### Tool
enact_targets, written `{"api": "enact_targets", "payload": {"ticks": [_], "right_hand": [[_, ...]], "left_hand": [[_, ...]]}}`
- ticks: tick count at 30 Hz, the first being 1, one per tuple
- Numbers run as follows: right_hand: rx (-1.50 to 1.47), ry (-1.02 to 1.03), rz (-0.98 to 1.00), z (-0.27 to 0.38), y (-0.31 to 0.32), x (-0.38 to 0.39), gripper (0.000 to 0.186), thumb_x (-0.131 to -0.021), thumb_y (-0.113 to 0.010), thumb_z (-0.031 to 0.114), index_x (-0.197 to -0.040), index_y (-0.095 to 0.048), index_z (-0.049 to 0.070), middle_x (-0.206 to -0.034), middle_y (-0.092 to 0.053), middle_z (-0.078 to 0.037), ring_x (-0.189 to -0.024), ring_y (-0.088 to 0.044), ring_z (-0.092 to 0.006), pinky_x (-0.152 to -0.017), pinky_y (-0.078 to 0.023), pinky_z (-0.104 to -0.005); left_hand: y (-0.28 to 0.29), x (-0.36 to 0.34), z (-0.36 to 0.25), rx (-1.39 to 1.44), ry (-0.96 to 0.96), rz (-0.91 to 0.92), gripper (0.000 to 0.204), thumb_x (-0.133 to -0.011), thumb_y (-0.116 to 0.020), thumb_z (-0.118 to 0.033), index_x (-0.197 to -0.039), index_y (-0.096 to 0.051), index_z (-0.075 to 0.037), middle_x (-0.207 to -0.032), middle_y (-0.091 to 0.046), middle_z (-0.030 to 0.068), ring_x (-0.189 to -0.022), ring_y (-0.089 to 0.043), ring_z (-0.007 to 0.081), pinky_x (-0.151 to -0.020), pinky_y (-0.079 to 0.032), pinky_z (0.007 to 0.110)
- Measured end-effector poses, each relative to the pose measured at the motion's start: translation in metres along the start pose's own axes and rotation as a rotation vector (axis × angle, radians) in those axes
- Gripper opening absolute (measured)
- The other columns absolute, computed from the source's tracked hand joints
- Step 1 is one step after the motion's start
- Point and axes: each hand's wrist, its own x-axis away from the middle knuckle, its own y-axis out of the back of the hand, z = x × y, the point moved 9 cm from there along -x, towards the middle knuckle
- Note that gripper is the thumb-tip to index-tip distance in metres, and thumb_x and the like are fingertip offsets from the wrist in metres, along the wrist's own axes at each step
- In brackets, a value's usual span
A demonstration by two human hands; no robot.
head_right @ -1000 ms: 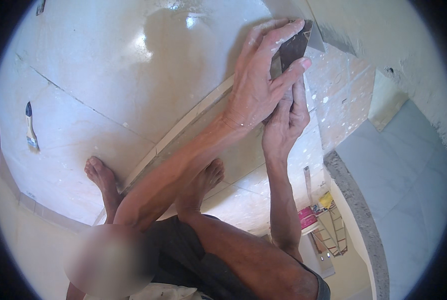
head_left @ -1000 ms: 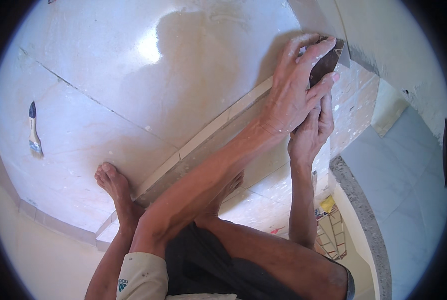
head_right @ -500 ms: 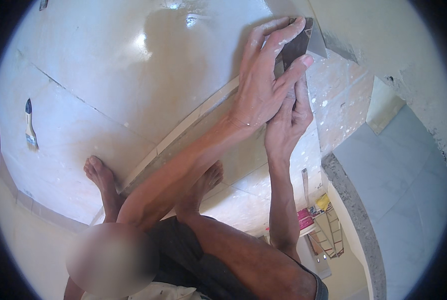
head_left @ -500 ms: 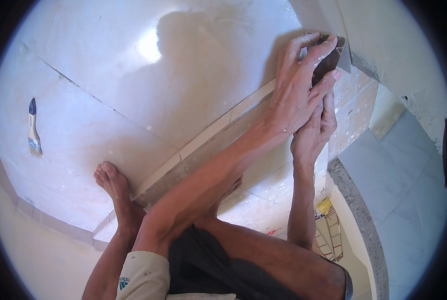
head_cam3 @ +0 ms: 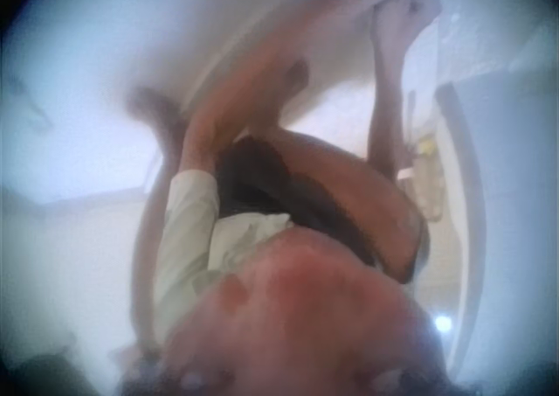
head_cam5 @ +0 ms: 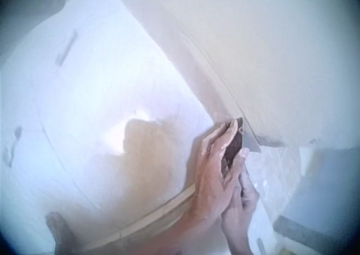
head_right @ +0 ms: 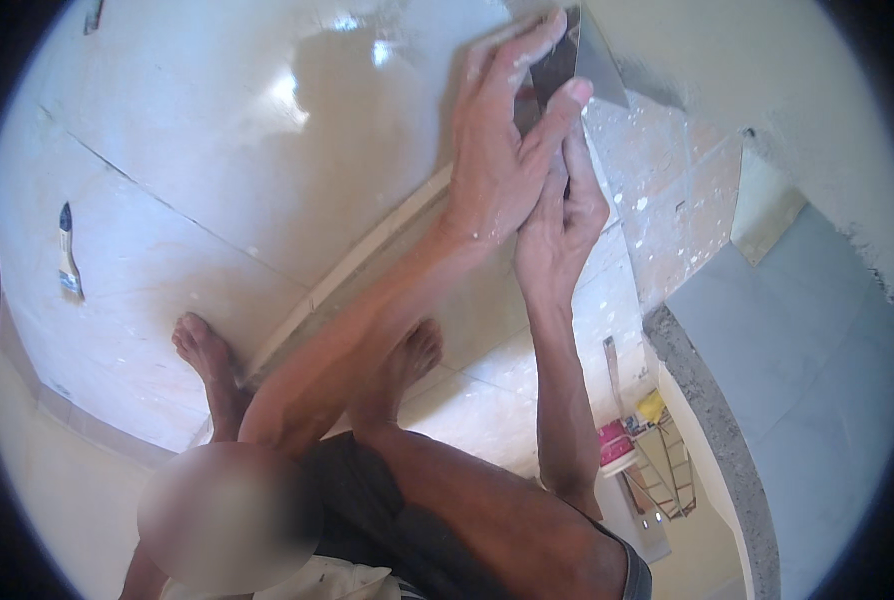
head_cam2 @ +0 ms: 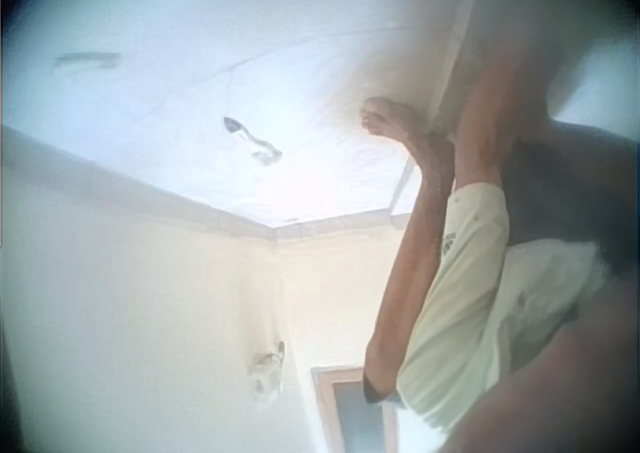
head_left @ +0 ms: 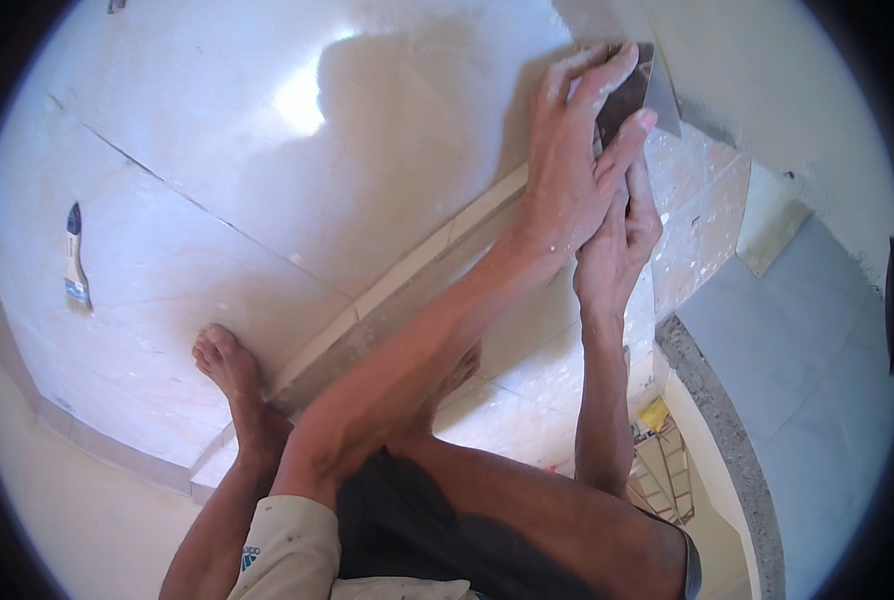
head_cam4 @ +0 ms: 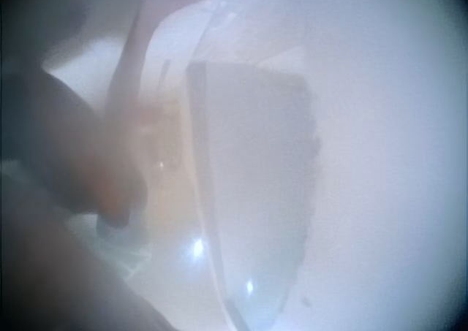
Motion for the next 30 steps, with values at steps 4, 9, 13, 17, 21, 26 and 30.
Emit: {"api": "enact_targets", "payload": {"ticks": [4,9,13,17,21,26,30], "right_hand": [[-0.002,0.023,-0.014,-0.004,0.008,0.012,0.047,-0.115,-0.049,0.015,-0.158,-0.048,-0.005,-0.139,-0.067,-0.014,-0.120,-0.060,-0.0148,-0.101,-0.048,-0.0289],[-0.008,0.026,0.047,0.008,-0.009,-0.003,0.048,-0.114,-0.049,0.014,-0.158,-0.047,-0.005,-0.140,-0.068,-0.015,-0.121,-0.061,-0.0159,-0.104,-0.048,-0.0305],[-0.051,0.009,0.013,0.013,-0.004,0.003,0.048,-0.115,-0.049,0.016,-0.159,-0.047,-0.002,-0.136,-0.069,-0.014,-0.117,-0.061,-0.0137,-0.099,-0.050,-0.0290],[0.026,0.032,0.045,0.019,-0.004,-0.003,0.048,-0.115,-0.050,0.018,-0.160,-0.048,0.000,-0.132,-0.071,-0.012,-0.111,-0.063,-0.0113,-0.089,-0.053,-0.0262],[0.018,0.012,-0.011,0.018,0.004,0.003,0.047,-0.115,-0.050,0.018,-0.160,-0.050,0.002,-0.114,-0.071,-0.005,-0.084,-0.058,-0.0057,-0.066,-0.047,-0.0222],[0.070,-0.126,0.069,0.024,-0.005,0.012,0.046,-0.115,-0.050,0.018,-0.159,-0.051,0.003,-0.110,-0.067,-0.002,-0.081,-0.053,-0.0035,-0.062,-0.042,-0.0208],[0.013,-0.131,0.114,0.016,-0.001,0.013,0.046,-0.115,-0.053,0.019,-0.157,-0.054,0.002,-0.121,-0.065,-0.005,-0.090,-0.056,-0.0049,-0.068,-0.044,-0.0205]], "left_hand": [[-0.003,0.005,-0.003,-0.066,-0.038,0.035,0.054,-0.099,-0.075,-0.011,-0.150,-0.059,-0.007,-0.144,-0.056,0.0176,-0.133,-0.059,0.0300,-0.111,-0.052,0.039],[0.009,-0.002,-0.005,-0.051,-0.031,-0.003,0.053,-0.099,-0.075,-0.011,-0.149,-0.059,-0.007,-0.143,-0.057,0.0180,-0.129,-0.060,0.0302,-0.107,-0.053,0.039],[0.006,-0.005,-0.005,-0.038,-0.031,0.013,0.051,-0.101,-0.074,-0.013,-0.150,-0.059,-0.007,-0.143,-0.059,0.0167,-0.124,-0.062,0.0280,-0.102,-0.055,0.038],[0.007,-0.013,-0.006,0.065,0.058,0.010,0.050,-0.101,-0.072,-0.015,-0.149,-0.059,-0.006,-0.141,-0.058,0.0192,-0.126,-0.058,0.0336,-0.108,-0.048,0.041],[0.003,-0.003,-0.011,0.088,0.110,0.038,0.049,-0.103,-0.071,-0.019,-0.148,-0.059,-0.005,-0.137,-0.058,0.0197,-0.125,-0.057,0.0360,-0.109,-0.046,0.043],[0.018,-0.007,-0.010,0.153,0.215,0.015,0.047,-0.103,-0.069,-0.015,-0.148,-0.057,-0.005,-0.135,-0.057,0.0193,-0.124,-0.056,0.0346,-0.105,-0.048,0.043],[0.014,-0.004,-0.011,0.226,0.220,0.014,0.048,-0.106,-0.065,-0.015,-0.150,-0.049,-0.002,-0.137,-0.058,0.0184,-0.119,-0.061,0.0277,-0.101,-0.052,0.039]]}}
